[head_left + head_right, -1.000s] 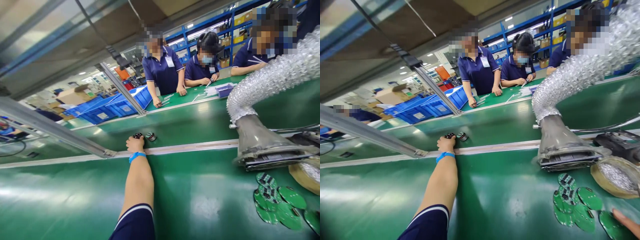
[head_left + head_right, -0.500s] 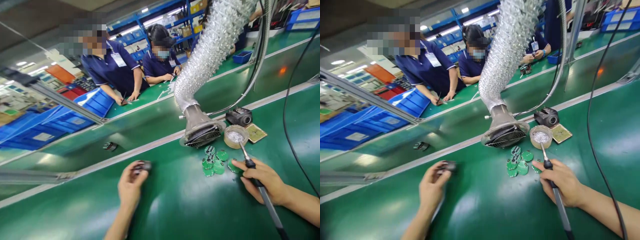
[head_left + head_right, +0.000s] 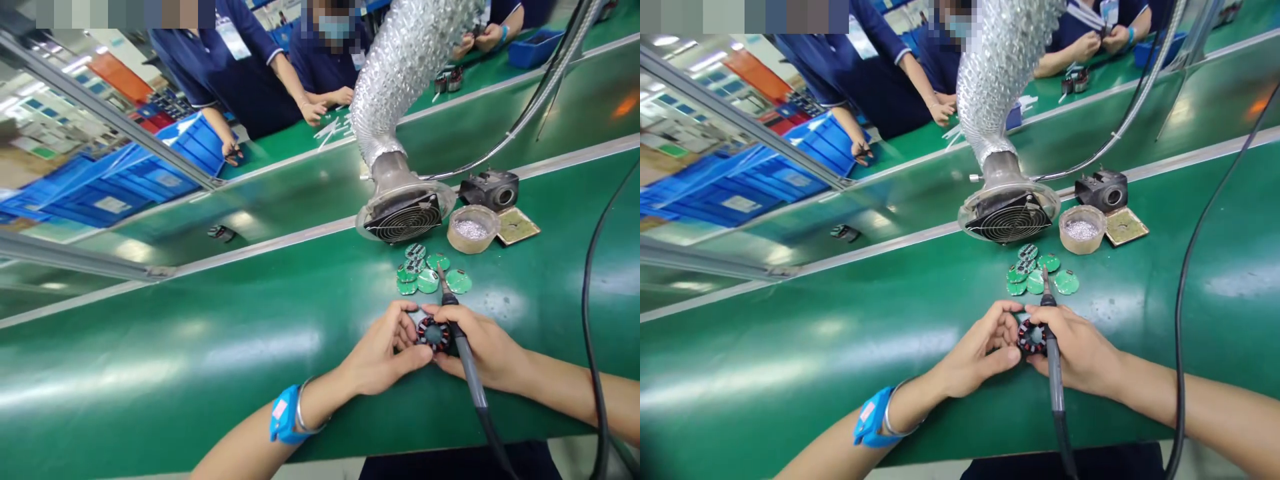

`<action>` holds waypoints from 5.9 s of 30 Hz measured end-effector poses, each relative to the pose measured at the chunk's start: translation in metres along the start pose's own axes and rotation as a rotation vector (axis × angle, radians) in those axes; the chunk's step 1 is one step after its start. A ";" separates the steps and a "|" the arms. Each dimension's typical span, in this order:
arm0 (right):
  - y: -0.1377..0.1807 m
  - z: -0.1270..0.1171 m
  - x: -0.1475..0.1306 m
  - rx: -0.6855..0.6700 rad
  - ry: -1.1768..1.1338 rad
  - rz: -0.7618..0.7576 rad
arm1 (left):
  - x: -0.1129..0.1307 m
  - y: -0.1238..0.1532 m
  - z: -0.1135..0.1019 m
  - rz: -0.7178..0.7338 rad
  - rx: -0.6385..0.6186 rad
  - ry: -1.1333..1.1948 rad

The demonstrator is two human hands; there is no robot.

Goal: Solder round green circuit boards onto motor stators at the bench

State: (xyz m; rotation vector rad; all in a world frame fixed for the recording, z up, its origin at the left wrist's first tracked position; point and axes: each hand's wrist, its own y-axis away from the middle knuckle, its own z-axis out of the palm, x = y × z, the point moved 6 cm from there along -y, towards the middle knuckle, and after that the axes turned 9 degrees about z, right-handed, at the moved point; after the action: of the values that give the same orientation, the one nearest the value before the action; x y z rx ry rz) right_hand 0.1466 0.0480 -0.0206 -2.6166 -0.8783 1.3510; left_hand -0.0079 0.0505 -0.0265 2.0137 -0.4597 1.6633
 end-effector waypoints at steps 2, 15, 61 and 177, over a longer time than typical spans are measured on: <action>0.001 0.000 0.000 0.019 0.017 -0.017 | 0.001 -0.003 -0.002 -0.071 -0.001 -0.052; 0.002 0.002 -0.013 0.131 0.211 -0.103 | -0.022 0.024 -0.024 -0.335 -0.046 0.279; 0.001 -0.031 -0.036 0.100 0.337 0.016 | 0.009 0.041 -0.029 0.568 0.268 -0.437; 0.007 -0.029 -0.042 0.101 0.104 -0.023 | 0.023 0.009 -0.028 0.458 0.036 -0.591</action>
State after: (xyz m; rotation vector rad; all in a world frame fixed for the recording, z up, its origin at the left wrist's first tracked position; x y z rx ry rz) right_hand 0.1533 0.0261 0.0250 -2.5655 -0.8013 1.2083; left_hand -0.0307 0.0601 0.0016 2.5563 -1.1754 1.2680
